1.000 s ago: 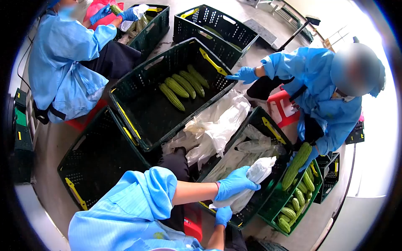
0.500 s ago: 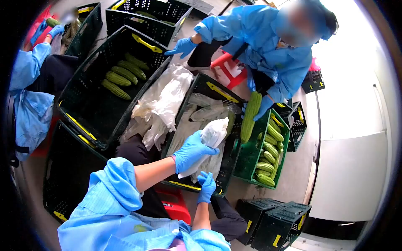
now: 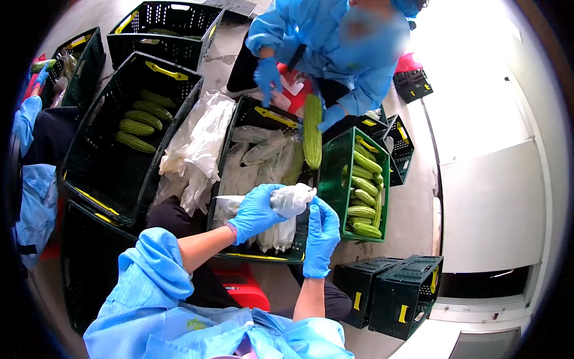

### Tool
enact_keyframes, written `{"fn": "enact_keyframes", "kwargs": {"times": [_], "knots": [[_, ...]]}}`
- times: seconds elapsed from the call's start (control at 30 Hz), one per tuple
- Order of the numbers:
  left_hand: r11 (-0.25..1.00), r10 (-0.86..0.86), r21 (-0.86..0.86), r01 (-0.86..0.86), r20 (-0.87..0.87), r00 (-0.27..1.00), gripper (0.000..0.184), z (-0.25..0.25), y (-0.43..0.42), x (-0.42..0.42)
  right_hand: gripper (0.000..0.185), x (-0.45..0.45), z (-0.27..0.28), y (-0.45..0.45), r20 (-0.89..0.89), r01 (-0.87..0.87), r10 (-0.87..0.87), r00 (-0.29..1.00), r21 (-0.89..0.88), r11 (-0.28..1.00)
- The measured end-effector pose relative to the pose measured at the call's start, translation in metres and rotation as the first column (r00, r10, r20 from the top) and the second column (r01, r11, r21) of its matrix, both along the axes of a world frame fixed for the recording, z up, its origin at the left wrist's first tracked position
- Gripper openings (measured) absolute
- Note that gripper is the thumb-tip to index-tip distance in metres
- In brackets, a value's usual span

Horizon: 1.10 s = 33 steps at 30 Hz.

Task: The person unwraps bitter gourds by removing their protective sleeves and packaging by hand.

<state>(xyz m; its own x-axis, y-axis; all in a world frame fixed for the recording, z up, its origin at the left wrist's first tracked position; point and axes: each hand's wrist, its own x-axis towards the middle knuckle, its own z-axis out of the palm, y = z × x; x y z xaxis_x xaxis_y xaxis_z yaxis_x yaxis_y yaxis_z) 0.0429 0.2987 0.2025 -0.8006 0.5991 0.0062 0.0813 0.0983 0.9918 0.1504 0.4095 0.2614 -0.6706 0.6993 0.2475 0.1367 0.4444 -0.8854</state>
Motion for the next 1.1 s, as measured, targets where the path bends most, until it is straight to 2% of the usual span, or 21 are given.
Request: {"fn": "enact_keyframes", "kwargs": {"times": [0.13,0.17,0.27,0.33,0.43,0.57,0.7,0.8,0.83,0.87,0.97,1.0,1.07,1.1], "knots": [[0.999,-0.046,0.021,0.047,-0.023,0.999,0.053,0.015,-0.006,0.002,0.027,-0.003,0.006,-0.002,0.070,0.018,-0.019,0.997,0.023,1.000],[0.998,-0.053,0.022,0.053,-0.026,0.998,0.054,0.015,-0.007,0.002,0.024,-0.001,0.003,0.001,0.089,0.041,-0.051,0.995,0.110,0.993],[0.997,-0.081,0.007,0.081,-0.043,0.996,0.059,0.010,-0.009,0.005,0.018,0.006,-0.003,0.008,0.082,0.048,-0.055,0.995,0.095,0.994],[0.994,-0.111,-0.021,0.110,-0.074,0.991,0.063,0.005,-0.010,0.006,0.017,0.010,-0.001,0.011,0.076,0.026,-0.027,0.997,0.018,1.000],[0.981,-0.192,0.009,0.192,0.035,0.981,0.065,0.003,-0.013,0.004,0.017,0.013,0.004,0.012,0.062,-0.019,0.021,0.998,-0.031,0.999],[0.974,-0.227,-0.011,0.228,0.057,0.972,0.066,-0.001,-0.019,0.000,0.019,0.007,0.020,-0.011,0.001,-0.091,0.093,0.996,-0.161,0.983],[0.969,-0.246,-0.017,0.248,0.071,0.967,0.065,0.003,-0.029,-0.001,0.022,0.003,0.018,-0.016,0.106,-0.053,0.056,0.993,-0.030,0.998],[0.967,-0.254,0.019,0.253,0.056,0.966,0.065,-0.002,-0.035,-0.003,0.022,0.003,0.023,-0.017,0.147,-0.104,0.113,0.983,-0.069,0.992],[0.967,-0.255,0.037,0.253,0.053,0.966,0.065,-0.004,-0.037,-0.003,0.020,0.003,0.021,-0.015,0.127,-0.117,0.129,0.983,-0.103,0.988],[0.957,-0.290,0.045,0.287,0.066,0.955,0.066,-0.006,-0.040,-0.004,0.019,0.004,0.022,-0.014,0.102,-0.148,0.172,0.980,-0.212,0.966],[0.915,-0.402,0.052,0.399,0.080,0.912,0.068,-0.004,-0.049,-0.009,0.017,0.008,0.026,-0.004,0.025,-0.216,0.270,0.962,-0.530,0.820],[0.897,-0.443,0.042,0.441,0.070,0.894,0.069,-0.002,-0.052,-0.010,0.013,0.010,0.029,-0.001,-0.011,-0.285,0.342,0.940,-0.577,0.765],[0.859,-0.512,0.033,0.511,0.060,0.857,0.069,0.001,-0.057,-0.012,0.013,0.013,0.040,0.006,0.084,-0.292,0.423,0.902,-0.602,0.743],[0.840,-0.543,0.035,0.542,0.060,0.837,0.069,0.002,-0.060,-0.012,0.013,0.014,0.043,0.008,0.116,-0.316,0.449,0.886,-0.558,0.767]]}}
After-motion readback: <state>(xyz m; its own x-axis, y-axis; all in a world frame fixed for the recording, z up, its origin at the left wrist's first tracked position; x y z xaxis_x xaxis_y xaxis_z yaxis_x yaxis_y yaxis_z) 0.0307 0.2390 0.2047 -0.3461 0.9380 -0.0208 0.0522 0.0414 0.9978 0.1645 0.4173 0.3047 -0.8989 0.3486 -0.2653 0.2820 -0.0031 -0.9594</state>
